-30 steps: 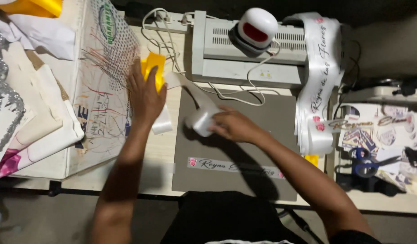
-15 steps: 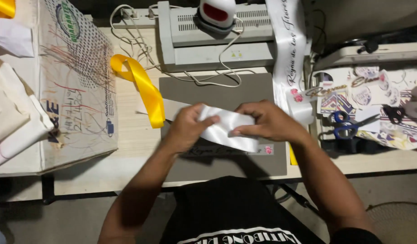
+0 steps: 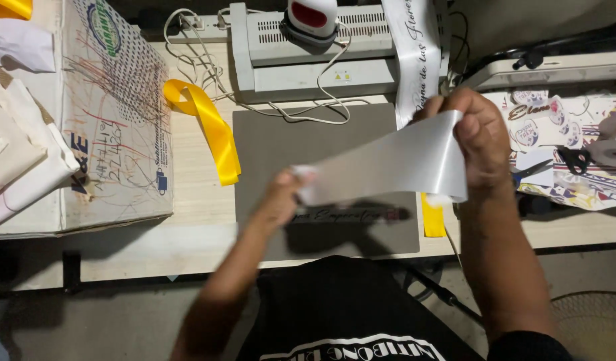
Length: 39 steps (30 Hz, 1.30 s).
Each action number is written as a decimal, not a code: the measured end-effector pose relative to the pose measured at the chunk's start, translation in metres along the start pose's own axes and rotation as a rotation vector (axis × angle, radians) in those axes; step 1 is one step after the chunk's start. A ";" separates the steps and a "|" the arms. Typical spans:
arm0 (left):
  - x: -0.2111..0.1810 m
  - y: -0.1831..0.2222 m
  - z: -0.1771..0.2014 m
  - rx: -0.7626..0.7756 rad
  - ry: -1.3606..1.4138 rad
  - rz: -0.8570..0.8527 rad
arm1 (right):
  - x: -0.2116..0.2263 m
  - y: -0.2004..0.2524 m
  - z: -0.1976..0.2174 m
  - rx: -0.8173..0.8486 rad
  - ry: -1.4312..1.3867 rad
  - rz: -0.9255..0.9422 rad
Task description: Applying a heat transfer print onto a white fabric sash using a mini iron.
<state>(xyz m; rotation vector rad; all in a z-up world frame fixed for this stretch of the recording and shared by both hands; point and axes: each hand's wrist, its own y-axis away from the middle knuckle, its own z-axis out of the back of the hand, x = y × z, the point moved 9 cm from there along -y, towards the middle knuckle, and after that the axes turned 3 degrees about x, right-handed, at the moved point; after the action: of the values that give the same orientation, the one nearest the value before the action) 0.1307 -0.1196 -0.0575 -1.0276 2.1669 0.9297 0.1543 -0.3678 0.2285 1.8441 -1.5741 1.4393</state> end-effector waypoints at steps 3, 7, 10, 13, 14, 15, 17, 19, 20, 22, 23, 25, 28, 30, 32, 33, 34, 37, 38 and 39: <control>0.023 -0.001 -0.075 0.136 0.238 0.237 | -0.006 -0.018 -0.014 0.028 0.009 0.054; -0.006 0.006 -0.124 0.243 0.214 0.106 | -0.011 -0.019 -0.037 -0.071 -0.060 0.080; -0.017 0.002 -0.132 0.343 0.297 -0.008 | -0.016 -0.026 -0.040 -0.082 -0.072 0.099; 0.025 -0.015 -0.109 0.376 0.386 0.044 | -0.016 -0.025 -0.040 -0.094 -0.086 0.112; 0.013 -0.012 -0.105 0.394 -0.389 -0.335 | -0.016 -0.026 -0.038 -0.089 -0.094 0.127; 0.014 0.000 -0.112 0.353 -1.173 -0.700 | -0.017 -0.027 -0.038 -0.081 -0.107 0.140; -0.001 0.014 -0.127 0.380 -1.165 -0.731 | -0.015 -0.026 -0.037 -0.091 -0.092 0.134; -0.014 0.026 -0.145 0.408 -1.156 -0.763 | -0.015 -0.024 -0.035 -0.101 -0.074 0.127; 0.000 0.011 -0.133 0.413 -0.472 -0.262 | -0.015 -0.023 -0.034 -0.104 -0.067 0.129; 0.031 0.015 -0.132 0.364 0.213 0.233 | -0.016 -0.023 -0.035 -0.109 -0.061 0.130; 0.024 0.015 -0.131 0.398 0.017 0.092 | -0.015 -0.024 -0.037 -0.101 -0.064 0.130; 0.025 0.008 -0.123 0.428 -0.178 -0.050 | -0.013 -0.026 -0.037 -0.093 -0.067 0.128; 0.047 -0.015 -0.053 -0.021 -0.603 0.223 | -0.008 -0.018 -0.024 -0.110 -0.049 0.122; 0.019 -0.021 -0.031 -0.160 0.106 0.089 | -0.003 -0.002 0.000 -0.216 0.182 0.042; 0.011 -0.026 0.020 -0.169 0.190 -0.002 | -0.003 0.008 0.028 -0.174 0.291 -0.092; 0.003 -0.027 0.047 -0.177 0.271 -0.091 | -0.009 0.014 0.042 -0.131 0.396 -0.222; -0.016 -0.019 0.048 -0.179 0.272 -0.094 | -0.010 0.018 0.053 -0.128 0.395 -0.223; -0.067 0.008 0.058 -0.221 0.222 -0.177 | -0.025 0.028 0.052 0.117 0.725 -0.339; -0.080 0.015 0.061 -0.233 0.153 -0.242 | -0.027 0.028 0.050 0.070 0.828 -0.381; -0.093 0.021 0.063 -0.242 0.083 -0.307 | -0.028 0.029 0.049 0.020 0.932 -0.421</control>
<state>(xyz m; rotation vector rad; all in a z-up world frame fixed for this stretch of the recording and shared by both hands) 0.1762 -0.0216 -0.0209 -1.4912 1.9176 1.0310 0.1553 -0.3999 0.1729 1.0997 -0.6685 1.7081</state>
